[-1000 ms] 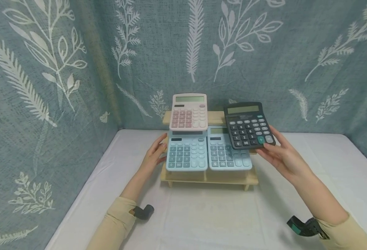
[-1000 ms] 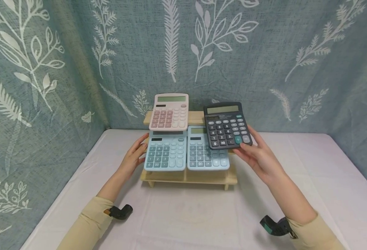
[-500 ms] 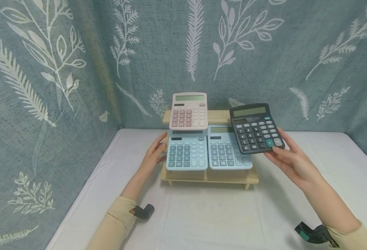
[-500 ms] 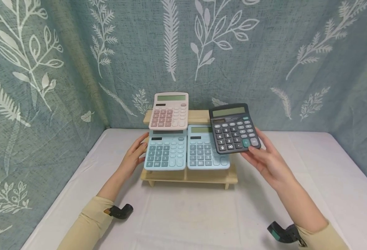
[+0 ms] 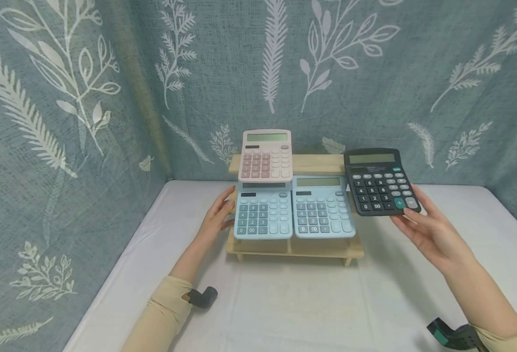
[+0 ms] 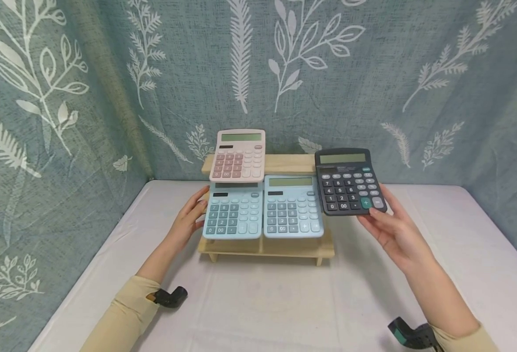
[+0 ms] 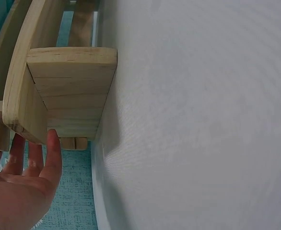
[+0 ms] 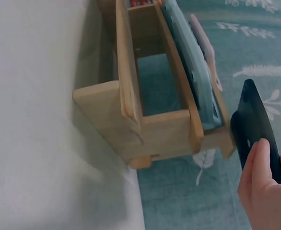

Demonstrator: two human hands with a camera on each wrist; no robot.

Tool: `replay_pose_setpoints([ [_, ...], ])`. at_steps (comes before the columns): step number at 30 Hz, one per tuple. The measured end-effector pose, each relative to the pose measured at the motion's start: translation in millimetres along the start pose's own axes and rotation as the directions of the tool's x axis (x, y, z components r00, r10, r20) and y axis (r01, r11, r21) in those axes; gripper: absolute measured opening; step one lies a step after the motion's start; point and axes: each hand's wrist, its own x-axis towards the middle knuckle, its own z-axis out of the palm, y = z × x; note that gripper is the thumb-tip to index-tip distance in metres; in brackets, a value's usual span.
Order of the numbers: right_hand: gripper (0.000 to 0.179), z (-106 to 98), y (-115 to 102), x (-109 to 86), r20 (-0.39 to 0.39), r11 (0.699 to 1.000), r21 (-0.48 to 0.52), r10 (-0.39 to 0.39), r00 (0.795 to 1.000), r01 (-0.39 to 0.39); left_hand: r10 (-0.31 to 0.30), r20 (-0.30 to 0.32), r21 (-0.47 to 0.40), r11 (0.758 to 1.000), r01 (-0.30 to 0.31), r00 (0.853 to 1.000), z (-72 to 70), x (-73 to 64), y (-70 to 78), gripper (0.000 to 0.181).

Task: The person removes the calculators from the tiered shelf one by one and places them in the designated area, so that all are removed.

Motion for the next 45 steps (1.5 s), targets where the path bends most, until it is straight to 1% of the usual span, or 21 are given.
replay_pose_setpoints([
  [7,0.083,-8,-4,-3.2,-0.042,0.999,0.042,-0.004,0.999,0.006,-0.001,-0.003,0.005,1.000,0.001,1.000,0.0,-0.9,0.9,0.054],
  [12,0.081,-14,-7,-4.9,-0.051,0.998,0.063,-0.023,0.998,0.026,-0.003,-0.007,0.008,1.000,0.003,1.000,0.2,-2.7,2.9,0.054],
  [17,0.064,-21,-9,-5.7,-0.033,0.993,0.102,-0.047,0.998,0.050,-0.008,-0.008,0.001,1.000,0.008,1.000,-0.3,-2.2,3.2,0.055],
  [18,0.064,-23,-10,-5.8,-0.033,0.993,0.109,-0.050,0.998,0.053,-0.008,-0.009,0.000,1.000,0.008,1.000,-0.3,-1.9,3.1,0.055],
  [21,0.071,-27,-13,-6.3,-0.041,0.994,0.099,-0.052,0.998,0.056,-0.009,-0.009,0.000,1.000,0.009,1.000,-0.8,-1.1,2.6,0.055],
  [25,0.082,-34,-16,-7.6,-0.075,0.995,0.095,-0.035,0.997,0.042,-0.005,-0.003,-0.009,1.000,0.005,1.000,-0.3,-0.1,1.9,0.054],
  [28,0.082,-39,-18,-9.3,-0.094,0.994,0.099,-0.027,0.995,0.036,-0.006,0.005,-0.010,1.000,0.006,1.000,0.8,0.8,1.2,0.054],
  [33,0.082,-48,-19,-10.4,-0.108,0.997,0.075,-0.026,0.994,0.035,-0.015,-0.001,-0.008,1.000,0.015,1.000,1.9,1.5,1.2,0.053],
  [35,0.082,-52,-19,-9.7,-0.114,0.996,0.081,-0.017,0.993,0.027,-0.014,0.000,-0.007,1.000,0.014,1.000,1.5,0.7,1.6,0.053],
  [40,0.084,-61,-21,-4.7,-0.143,0.996,0.088,0.016,0.990,-0.004,-0.019,0.010,-0.008,1.000,0.019,1.000,0.6,-0.7,3.3,0.051],
  [45,0.085,-70,-22,3.6,-0.176,0.997,0.059,0.058,0.983,-0.048,-0.023,0.013,-0.015,1.000,0.023,1.000,0.6,-1.0,3.0,0.051],
])
